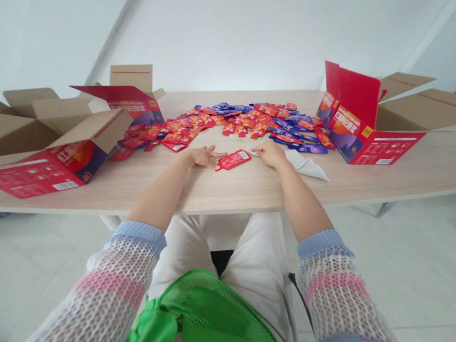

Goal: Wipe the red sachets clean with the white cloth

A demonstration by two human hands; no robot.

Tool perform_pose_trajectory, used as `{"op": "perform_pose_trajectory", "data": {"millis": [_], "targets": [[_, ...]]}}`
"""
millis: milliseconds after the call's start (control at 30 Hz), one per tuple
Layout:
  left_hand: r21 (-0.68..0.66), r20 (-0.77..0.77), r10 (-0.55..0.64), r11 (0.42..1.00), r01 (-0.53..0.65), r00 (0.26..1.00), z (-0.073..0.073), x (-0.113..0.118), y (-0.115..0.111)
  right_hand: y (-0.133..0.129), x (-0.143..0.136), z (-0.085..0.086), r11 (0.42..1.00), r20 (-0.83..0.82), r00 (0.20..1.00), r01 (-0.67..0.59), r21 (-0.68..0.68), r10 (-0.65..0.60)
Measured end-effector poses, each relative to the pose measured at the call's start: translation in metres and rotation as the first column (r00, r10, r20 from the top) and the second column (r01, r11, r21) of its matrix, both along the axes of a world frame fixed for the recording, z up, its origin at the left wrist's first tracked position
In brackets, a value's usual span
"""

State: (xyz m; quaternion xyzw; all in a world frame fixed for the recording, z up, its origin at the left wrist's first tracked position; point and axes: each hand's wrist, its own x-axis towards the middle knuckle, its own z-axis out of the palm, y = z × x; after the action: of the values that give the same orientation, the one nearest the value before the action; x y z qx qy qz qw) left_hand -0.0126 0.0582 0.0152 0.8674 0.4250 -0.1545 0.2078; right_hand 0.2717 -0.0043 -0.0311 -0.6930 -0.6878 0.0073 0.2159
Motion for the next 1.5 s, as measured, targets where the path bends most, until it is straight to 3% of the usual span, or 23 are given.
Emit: {"op": "perform_pose_trajectory", "data": {"millis": [167,267,400,533,833,1033,1300,1400,1500], "targets": [[0.009,0.010,0.010,1.000,-0.010,1.000,0.001,0.001,-0.002,0.002,0.000,0.005,0.984,-0.040,0.999,0.004,0.177,0.003],[0.012,0.008,0.001,1.000,-0.001,1.000,0.001,0.000,-0.002,0.002,-0.005,0.003,0.976,-0.040,0.998,-0.048,0.213,0.058],[0.013,0.021,-0.006,1.000,0.005,1.000,-0.001,-0.001,0.000,0.003,-0.015,-0.004,0.977,0.011,0.989,-0.145,0.158,0.145],[0.010,0.048,-0.009,1.000,0.008,0.999,-0.004,-0.002,0.001,0.001,-0.024,-0.006,0.982,0.076,0.984,-0.167,0.086,0.160],[0.017,0.074,-0.006,1.000,0.004,0.997,-0.007,-0.003,0.007,-0.013,-0.072,0.012,0.986,0.238,0.958,-0.165,-0.007,0.162],[0.023,0.067,-0.016,1.000,0.015,0.998,-0.011,-0.002,0.008,-0.018,-0.105,0.018,0.957,0.264,0.920,-0.278,-0.077,0.289],[0.022,0.046,-0.057,0.998,0.056,0.997,-0.004,-0.003,0.001,-0.015,-0.085,0.015,0.905,0.179,0.890,-0.395,-0.157,0.419],[0.023,0.010,-0.055,0.998,0.055,0.998,-0.001,-0.003,-0.001,-0.008,-0.072,0.015,0.924,0.156,0.916,-0.347,-0.158,0.370],[0.004,-0.005,-0.049,0.999,0.049,0.999,0.001,-0.003,-0.002,-0.008,-0.064,0.015,0.972,0.166,0.961,-0.201,-0.122,0.220]]}}
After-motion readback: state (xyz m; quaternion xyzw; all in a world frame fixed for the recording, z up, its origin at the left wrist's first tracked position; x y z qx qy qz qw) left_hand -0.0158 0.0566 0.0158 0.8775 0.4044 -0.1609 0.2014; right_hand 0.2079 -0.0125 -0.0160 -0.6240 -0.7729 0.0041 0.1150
